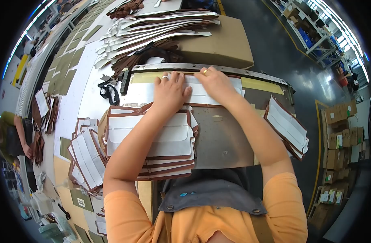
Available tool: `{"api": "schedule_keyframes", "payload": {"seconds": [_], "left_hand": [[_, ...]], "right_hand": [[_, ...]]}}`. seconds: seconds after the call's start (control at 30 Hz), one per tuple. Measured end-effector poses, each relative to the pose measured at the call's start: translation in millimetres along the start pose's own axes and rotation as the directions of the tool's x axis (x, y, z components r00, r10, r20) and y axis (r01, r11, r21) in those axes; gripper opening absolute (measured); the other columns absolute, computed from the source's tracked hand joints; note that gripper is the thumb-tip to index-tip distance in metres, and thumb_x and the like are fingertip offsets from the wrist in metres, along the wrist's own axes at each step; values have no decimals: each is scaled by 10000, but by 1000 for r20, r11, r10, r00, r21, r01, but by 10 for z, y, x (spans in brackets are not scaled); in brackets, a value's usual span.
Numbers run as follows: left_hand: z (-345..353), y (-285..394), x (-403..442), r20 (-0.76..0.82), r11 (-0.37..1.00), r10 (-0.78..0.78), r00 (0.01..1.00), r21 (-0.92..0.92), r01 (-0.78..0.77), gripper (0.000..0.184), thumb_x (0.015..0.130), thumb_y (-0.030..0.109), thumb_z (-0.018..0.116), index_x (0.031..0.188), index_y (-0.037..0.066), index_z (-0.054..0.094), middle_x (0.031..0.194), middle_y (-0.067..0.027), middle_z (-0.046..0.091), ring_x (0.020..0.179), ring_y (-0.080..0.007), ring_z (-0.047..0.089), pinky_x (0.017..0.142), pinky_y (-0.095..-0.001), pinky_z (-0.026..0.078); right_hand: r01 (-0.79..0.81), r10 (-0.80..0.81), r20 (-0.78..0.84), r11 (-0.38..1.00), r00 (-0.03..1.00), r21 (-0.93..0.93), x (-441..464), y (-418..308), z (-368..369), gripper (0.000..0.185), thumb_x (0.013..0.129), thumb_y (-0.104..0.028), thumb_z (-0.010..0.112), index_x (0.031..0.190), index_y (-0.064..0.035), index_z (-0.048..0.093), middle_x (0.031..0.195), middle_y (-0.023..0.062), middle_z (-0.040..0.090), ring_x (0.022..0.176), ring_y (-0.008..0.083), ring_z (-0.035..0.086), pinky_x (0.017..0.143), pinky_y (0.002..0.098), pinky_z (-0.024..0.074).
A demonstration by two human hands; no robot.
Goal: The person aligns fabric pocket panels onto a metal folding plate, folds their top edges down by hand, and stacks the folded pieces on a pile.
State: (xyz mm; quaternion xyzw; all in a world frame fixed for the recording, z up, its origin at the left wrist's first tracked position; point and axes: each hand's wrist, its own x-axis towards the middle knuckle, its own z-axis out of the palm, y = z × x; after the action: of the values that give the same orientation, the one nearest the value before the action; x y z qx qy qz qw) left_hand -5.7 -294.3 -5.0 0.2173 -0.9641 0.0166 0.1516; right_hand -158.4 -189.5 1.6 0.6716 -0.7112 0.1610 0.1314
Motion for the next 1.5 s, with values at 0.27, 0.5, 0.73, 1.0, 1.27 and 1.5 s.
{"api": "schedule_keyframes", "payload": {"seconds": [0.27,0.5,0.73,1.0,1.27,1.5], "left_hand": [[-49,19,-19,73,994,-89,993,67,84,546,877,519,449,1275,149,503,1182,-171,531,1108,-368,496,903,-476,296],[-42,-108,39,145,992,-122,982,-17,126,615,870,507,468,1304,73,451,1224,-162,489,1170,-373,435,941,-485,309],[-110,-289,112,248,984,-96,964,-125,130,607,867,470,499,1326,81,424,1247,-167,476,1194,-385,424,960,-498,349],[-430,-732,-236,53,911,-174,983,-371,181,414,902,271,533,1265,82,475,1226,-191,495,1125,-354,490,949,-396,393],[-261,-332,-231,-30,923,-27,999,-386,13,259,864,200,582,1088,71,577,1075,-153,560,963,-352,550,834,-411,439],[-45,-104,-161,-318,841,125,940,-469,-271,98,844,133,586,914,72,616,890,-108,574,820,-311,540,716,-400,430]], "right_hand": [[-169,228,211,950,950,-264,-504,518,-525,155,852,-175,524,873,-50,613,887,83,608,879,257,597,765,390,484],[-706,668,265,704,695,75,-684,544,-710,303,840,-283,582,975,-13,573,914,174,631,904,335,591,774,415,464],[-656,644,161,681,748,326,-766,377,-498,273,824,-140,605,1046,-25,494,786,115,597,728,232,593,673,339,467],[-599,767,-235,621,597,505,-2138,542,-2165,295,889,-34,520,1177,-47,459,939,49,501,862,123,568,742,236,475],[-574,622,-178,778,763,255,-1548,188,-1750,206,861,-113,595,1055,-46,604,1013,89,596,895,180,587,790,291,485],[-321,328,47,866,943,384,-2,-24,-948,220,889,-178,544,969,-1,648,907,111,652,817,213,624,736,278,467]]}}
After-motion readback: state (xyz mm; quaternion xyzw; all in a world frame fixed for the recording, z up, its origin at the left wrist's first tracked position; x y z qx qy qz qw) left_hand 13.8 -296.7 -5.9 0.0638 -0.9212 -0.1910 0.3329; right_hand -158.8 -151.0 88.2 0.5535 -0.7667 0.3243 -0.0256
